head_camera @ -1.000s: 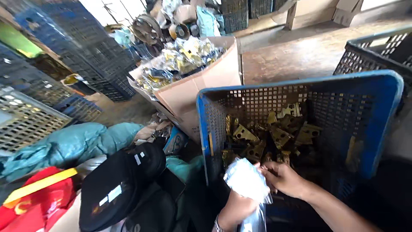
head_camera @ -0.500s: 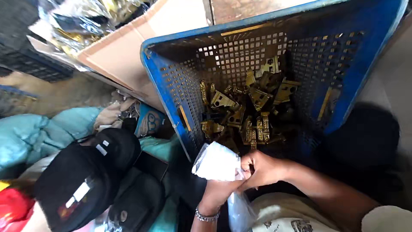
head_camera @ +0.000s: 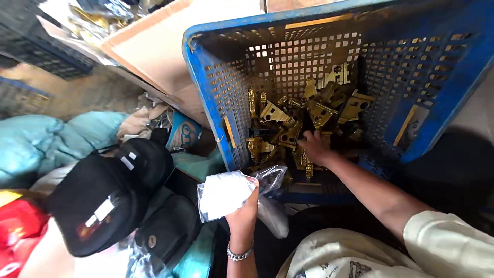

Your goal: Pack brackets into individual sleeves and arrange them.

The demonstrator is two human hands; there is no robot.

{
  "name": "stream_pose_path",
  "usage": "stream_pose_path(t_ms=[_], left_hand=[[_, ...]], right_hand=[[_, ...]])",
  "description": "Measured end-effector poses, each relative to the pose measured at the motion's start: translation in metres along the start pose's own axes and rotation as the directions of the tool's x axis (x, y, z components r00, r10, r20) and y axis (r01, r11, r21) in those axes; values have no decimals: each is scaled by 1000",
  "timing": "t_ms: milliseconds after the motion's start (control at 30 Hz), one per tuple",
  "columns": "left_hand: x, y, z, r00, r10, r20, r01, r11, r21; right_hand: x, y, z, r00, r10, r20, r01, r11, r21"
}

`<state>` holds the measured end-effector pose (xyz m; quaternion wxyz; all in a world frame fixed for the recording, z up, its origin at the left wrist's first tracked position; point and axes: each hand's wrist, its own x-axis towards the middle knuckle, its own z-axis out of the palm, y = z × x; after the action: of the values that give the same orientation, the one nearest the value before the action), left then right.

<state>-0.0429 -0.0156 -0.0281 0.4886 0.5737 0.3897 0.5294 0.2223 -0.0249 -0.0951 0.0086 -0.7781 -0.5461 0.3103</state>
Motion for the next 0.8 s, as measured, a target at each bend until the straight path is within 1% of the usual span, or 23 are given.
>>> stream_pose_path(t_ms=[67, 100, 133, 167, 200, 267, 300, 333, 367, 400, 433, 467, 500, 533, 567, 600, 633, 667, 700, 733, 767, 800], left_hand=[[-2, -2, -4, 1000, 19, 12, -19, 1000, 17], [-4, -3, -5, 1000, 15, 14, -15, 999, 37], [-4, -4, -6, 1000, 5, 20, -6, 999, 52], [-4, -5, -5, 1000, -5, 26, 3, 999, 54], [-5, -6, -3, 999, -7, 31, 6, 999, 46], [-5, -5, 2, 1000, 8, 7, -8, 999, 38], [-5, -2, 5, 1000, 12, -13, -11, 999, 52], [-6, 1, 6, 1000, 12, -29, -10, 998, 66], [-5, 3, 6, 999, 13, -36, -11, 997, 74], [-4, 3, 7, 1000, 10, -30, -8, 997, 77], [-2, 2, 8, 1000, -1, -17, 2, 997, 76], [0, 2, 10, 1000, -25, -4, 25, 997, 77], [0, 3, 14, 998, -63, 5, 62, 996, 70], [0, 4, 18, 995, -95, 9, 94, 993, 67], [1, 6, 22, 994, -109, 16, 108, 992, 58], [2, 9, 27, 993, -115, 26, 114, 992, 46], [2, 13, 31, 992, -123, 37, 121, 992, 38], [2, 16, 35, 990, -134, 49, 132, 991, 32], [2, 19, 38, 987, -145, 64, 143, 989, 28], [1, 23, 42, 983, -165, 80, 163, 986, 35], [-1, 28, 44, 974, -204, 96, 201, 979, 45], [-4, 33, 46, 961, -250, 116, 247, 968, 44]], right_hand=[[6, -1, 11, 973, -162, 167, 192, 963, -188], [7, -2, 17, 945, -194, 264, 261, 933, -248], [8, -4, 24, 922, -191, 338, 298, 907, -299], [8, -4, 30, 910, -175, 376, 309, 891, -333], [8, -3, 33, 909, -173, 380, 313, 885, -346], [0, -6, 28, 918, -207, 338, 324, 883, -339], [-9, -9, 21, 929, -224, 295, 312, 902, -297], [-22, -10, 13, 947, -241, 214, 286, 934, -215], [-37, -7, 6, 964, -250, 92, 259, 960, -108], [-50, 0, 0, 969, -237, -74, 239, 971, 25], [-62, 8, -6, 950, -180, -255, 231, 955, 187], [-72, 14, -13, 916, -67, -395, 231, 894, 385], [-84, 18, -22, 885, 68, -460, 248, 768, 590], [-97, 19, -32, 861, 171, -480, 292, 606, 740], [-109, 18, -40, 843, 191, -503, 367, 481, 796], [-118, 17, -46, 831, 137, -539, 447, 413, 794], [-127, 13, -49, 823, 46, -567, 509, 384, 770], [-136, 7, -52, 830, -67, -554, 534, 381, 755], [-142, -1, -53, 852, -180, -492, 521, 392, 758], [-144, -12, -53, 872, -263, -413, 488, 398, 777], [-142, -23, -51, 886, -298, -355, 456, 430, 779], [-136, -32, -45, 889, -285, -359, 457, 481, 749]])
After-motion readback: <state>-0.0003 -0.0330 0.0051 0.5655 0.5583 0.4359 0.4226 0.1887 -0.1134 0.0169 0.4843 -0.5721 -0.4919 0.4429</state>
